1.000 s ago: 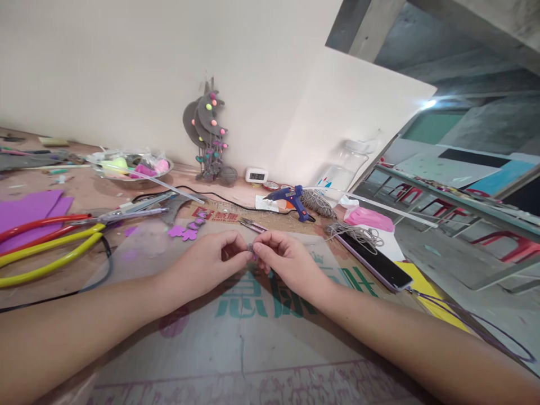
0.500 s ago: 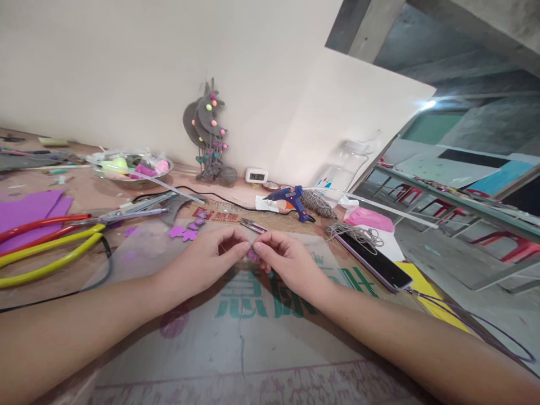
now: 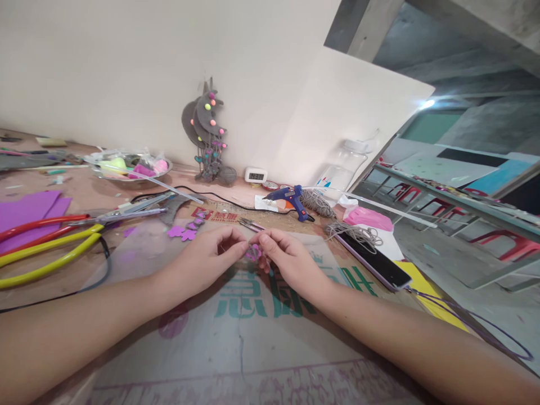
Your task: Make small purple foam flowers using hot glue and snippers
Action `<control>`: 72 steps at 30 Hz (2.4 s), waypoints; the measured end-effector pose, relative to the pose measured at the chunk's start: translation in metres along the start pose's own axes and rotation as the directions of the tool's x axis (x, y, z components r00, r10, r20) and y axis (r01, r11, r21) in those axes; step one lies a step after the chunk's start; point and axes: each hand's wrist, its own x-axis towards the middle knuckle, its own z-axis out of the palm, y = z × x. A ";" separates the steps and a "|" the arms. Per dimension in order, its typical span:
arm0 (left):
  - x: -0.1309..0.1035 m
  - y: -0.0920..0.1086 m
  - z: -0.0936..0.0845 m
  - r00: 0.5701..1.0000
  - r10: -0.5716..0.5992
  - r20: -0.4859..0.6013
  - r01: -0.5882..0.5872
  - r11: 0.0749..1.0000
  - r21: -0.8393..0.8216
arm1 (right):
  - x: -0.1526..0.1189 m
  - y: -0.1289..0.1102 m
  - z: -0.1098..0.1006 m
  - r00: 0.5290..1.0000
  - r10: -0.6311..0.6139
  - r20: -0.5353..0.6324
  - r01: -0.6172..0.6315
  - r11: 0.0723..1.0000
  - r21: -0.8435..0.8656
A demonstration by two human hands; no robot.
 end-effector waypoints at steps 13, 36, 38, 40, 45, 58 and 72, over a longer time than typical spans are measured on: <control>0.000 -0.003 0.001 1.000 -0.008 -0.010 0.008 1.000 -0.011 | 0.001 0.002 0.001 1.000 0.017 0.014 -0.018 0.999 0.029; 0.000 0.001 0.001 0.998 -0.059 0.027 0.061 0.995 -0.078 | 0.005 0.008 -0.004 0.997 -0.008 -0.083 0.014 0.997 0.077; 0.000 0.001 0.002 0.998 -0.052 0.024 0.054 0.995 -0.083 | 0.007 0.008 -0.005 0.996 -0.002 -0.094 0.009 0.997 0.079; 0.000 0.001 0.002 0.999 -0.042 0.025 0.044 0.996 -0.083 | 0.008 0.007 -0.006 0.995 0.004 -0.095 0.004 0.997 0.080; 0.000 0.000 0.001 0.999 -0.049 0.011 0.049 0.995 -0.081 | 0.008 0.009 -0.005 0.994 -0.023 -0.102 0.032 0.996 0.086; 0.000 0.003 0.000 0.997 -0.079 0.016 0.080 0.995 -0.057 | 0.009 0.015 -0.005 0.982 -0.117 -0.147 0.118 0.993 -0.005; 0.000 0.000 0.001 0.998 -0.064 0.010 0.064 0.996 -0.066 | 0.009 0.018 -0.006 0.981 -0.138 -0.139 0.129 0.989 -0.075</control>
